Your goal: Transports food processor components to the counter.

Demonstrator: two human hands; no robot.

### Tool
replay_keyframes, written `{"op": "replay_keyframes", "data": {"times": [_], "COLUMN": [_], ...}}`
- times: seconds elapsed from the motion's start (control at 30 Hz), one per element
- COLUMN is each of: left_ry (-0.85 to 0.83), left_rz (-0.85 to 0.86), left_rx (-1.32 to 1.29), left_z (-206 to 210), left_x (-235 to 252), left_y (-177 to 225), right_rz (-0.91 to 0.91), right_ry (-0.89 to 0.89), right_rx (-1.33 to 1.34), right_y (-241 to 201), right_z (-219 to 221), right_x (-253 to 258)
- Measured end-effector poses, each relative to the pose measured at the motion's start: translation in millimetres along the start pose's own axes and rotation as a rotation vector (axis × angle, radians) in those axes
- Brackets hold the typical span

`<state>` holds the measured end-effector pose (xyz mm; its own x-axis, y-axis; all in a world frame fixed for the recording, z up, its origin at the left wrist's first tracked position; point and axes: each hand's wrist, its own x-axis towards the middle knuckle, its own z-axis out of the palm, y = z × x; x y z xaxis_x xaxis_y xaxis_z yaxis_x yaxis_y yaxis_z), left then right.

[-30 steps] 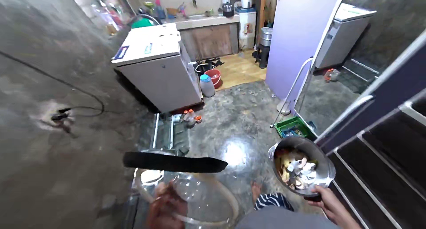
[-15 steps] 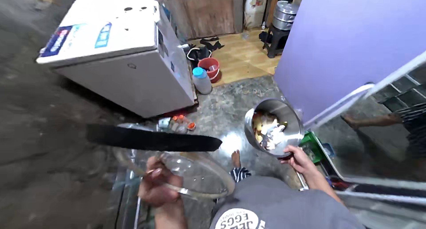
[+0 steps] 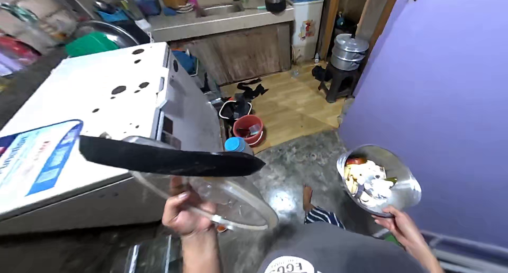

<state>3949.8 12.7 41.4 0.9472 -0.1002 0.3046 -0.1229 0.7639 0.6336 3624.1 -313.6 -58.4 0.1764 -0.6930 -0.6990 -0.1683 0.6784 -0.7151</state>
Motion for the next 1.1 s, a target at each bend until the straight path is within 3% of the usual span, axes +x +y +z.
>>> {"op": "replay_keyframes", "data": {"times": [0.13,0.33,0.5,0.67,0.83,1.1], "left_ry": [0.013,0.108,0.110,0.033,-0.044,0.072], "left_rz": [0.035,0.079,0.070,0.103,0.141,0.205], "left_rx": [-0.034,0.033,0.014,-0.021,0.052,0.153], "left_z": [34,72,66,59,68,61], "left_x": [91,222,348,502,648,823], "left_y": [-77,-164,-251,-324,-374,-473], "right_rz": [-0.003,-0.061,-0.025,0.017,-0.013,-0.119], "right_ry": [-0.067,-0.330,-0.441,-0.342,-0.282,-0.292], "right_rx": [-0.116,-0.187,-0.142,-0.132,-0.210,-0.320], "right_y": [-97,-235,-318,-391,-471,-579], "right_z": [90,256,404,521,592,746], "right_x": [92,191,277,351,428,573]}}
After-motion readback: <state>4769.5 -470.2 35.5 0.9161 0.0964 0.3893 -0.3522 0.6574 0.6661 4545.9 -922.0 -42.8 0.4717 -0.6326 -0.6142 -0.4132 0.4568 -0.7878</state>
